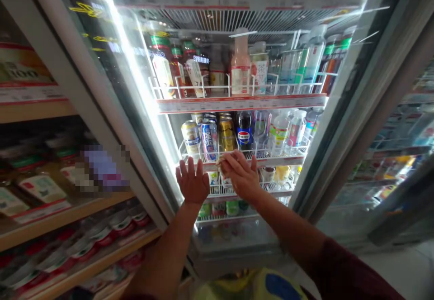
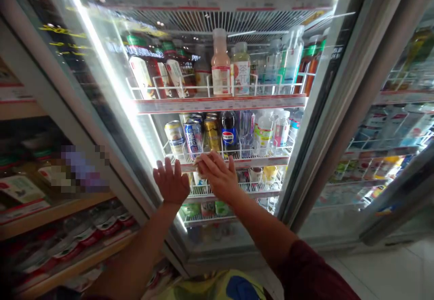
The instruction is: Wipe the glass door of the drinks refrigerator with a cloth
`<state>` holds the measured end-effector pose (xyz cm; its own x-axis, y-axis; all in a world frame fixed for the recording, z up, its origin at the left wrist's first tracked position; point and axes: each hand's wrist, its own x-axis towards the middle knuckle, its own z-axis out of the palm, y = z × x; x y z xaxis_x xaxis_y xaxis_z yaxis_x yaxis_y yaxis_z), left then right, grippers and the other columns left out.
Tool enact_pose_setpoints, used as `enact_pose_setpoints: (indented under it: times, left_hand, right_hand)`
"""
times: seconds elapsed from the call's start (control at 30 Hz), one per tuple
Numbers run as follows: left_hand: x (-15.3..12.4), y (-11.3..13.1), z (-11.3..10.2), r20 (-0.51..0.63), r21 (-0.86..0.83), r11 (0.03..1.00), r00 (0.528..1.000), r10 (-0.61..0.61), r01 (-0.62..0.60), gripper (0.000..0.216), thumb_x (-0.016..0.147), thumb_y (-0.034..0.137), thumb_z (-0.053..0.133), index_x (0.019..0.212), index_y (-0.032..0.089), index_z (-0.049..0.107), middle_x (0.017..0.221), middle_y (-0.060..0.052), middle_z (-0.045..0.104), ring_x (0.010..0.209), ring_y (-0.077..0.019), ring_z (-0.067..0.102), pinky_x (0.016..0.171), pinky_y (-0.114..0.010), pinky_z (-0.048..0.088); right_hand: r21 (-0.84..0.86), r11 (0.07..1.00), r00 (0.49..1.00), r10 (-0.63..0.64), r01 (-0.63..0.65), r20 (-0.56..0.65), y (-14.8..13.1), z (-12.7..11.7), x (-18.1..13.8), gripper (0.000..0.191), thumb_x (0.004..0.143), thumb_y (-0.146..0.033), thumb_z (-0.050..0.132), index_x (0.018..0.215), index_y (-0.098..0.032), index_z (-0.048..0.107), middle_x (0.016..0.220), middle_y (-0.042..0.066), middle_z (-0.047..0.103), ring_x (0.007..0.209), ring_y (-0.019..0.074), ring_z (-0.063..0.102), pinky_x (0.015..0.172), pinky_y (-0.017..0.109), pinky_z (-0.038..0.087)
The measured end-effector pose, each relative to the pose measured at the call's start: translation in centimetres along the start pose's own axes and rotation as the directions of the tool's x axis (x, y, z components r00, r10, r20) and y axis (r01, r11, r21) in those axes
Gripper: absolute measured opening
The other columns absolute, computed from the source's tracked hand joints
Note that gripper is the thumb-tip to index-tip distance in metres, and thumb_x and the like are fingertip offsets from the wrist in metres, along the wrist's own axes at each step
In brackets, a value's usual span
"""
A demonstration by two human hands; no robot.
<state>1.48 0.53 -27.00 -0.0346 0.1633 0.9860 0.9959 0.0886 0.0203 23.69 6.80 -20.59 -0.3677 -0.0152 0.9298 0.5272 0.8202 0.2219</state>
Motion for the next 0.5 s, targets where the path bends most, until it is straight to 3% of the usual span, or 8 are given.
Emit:
enact_pose_setpoints:
  times: [0.1,0.17,0.23,0.37,0.43,0.5]
  left_hand:
    - [0.1,0.1,0.1,-0.003,0.002,1.0,1.0,-0.002,0.002,0.057,0.109,0.045,0.046,0.162,0.025,0.051,0.172,-0.016,0.043,0.171,-0.0312,0.011,0.137,-0.064,0.01]
    - [0.2,0.4,0.0,0.007,-0.002,1.0,1.0,-0.011,0.011,0.056,0.109,0.046,0.045,0.158,0.021,0.056,0.17,-0.018,0.046,0.171,-0.0319,0.011,0.136,-0.063,0.01]
    - [0.4,0.7,-0.5,0.031,-0.01,1.0,0.999,-0.023,0.024,0.055,0.109,0.047,0.045,0.155,0.02,0.059,0.167,-0.019,0.049,0.171,-0.0315,0.012,0.136,-0.062,0.011]
    - [1.2,0.7,-2.5,0.091,-0.026,0.999,0.995,-0.04,0.043,0.051,0.109,0.046,0.047,0.153,0.025,0.061,0.165,-0.015,0.053,0.169,-0.028,0.023,0.136,-0.055,0.017]
    - [2.2,-0.1,-3.7,0.101,-0.034,0.999,0.995,-0.01,0.013,0.049,0.109,0.044,0.047,0.153,0.027,0.061,0.165,-0.014,0.053,0.166,-0.0269,0.03,0.135,-0.052,0.021]
    - [3.4,-1.2,-4.5,0.09,-0.037,0.999,0.996,0.012,-0.008,0.05,0.108,0.043,0.048,0.152,0.025,0.06,0.165,-0.015,0.052,0.165,-0.0279,0.032,0.135,-0.052,0.02]
  right_hand:
    - [-0.019,0.976,0.973,0.213,-0.216,-0.089,2.2,-0.9,1.8,0.076,0.101,-0.016,0.055,0.172,-0.032,0.033,0.164,0.003,0.058,0.165,0.0292,0.035,0.14,0.06,0.003]
    - [-0.03,0.954,0.947,0.291,-0.297,-0.132,2.9,-1.2,2.2,0.081,0.101,-0.016,0.053,0.175,-0.032,0.025,0.168,0.006,0.053,0.166,0.0336,0.032,0.138,0.065,0.01]
    - [-0.04,0.964,0.961,0.258,-0.263,-0.099,2.4,-1.2,1.5,0.078,0.101,-0.017,0.053,0.174,-0.03,0.028,0.167,0.007,0.054,0.167,0.0318,0.03,0.139,0.061,0.009]
    - [-0.014,0.999,0.995,0.04,-0.039,0.093,1.5,-1.6,-1.7,0.064,0.102,-0.018,0.057,0.164,-0.032,0.048,0.158,0.002,0.065,0.164,0.0219,0.036,0.141,0.048,-0.003]
    - [-0.028,0.998,0.995,0.052,-0.05,0.09,2.7,-2.1,-2.4,0.062,0.102,-0.018,0.058,0.161,-0.033,0.051,0.157,0.001,0.066,0.163,0.0213,0.039,0.14,0.049,-0.001]
    - [-0.075,0.984,0.987,0.163,-0.163,-0.018,4.8,-2.6,-2.0,0.064,0.102,-0.017,0.055,0.164,-0.032,0.047,0.162,0.005,0.061,0.164,0.0248,0.037,0.139,0.054,0.008]
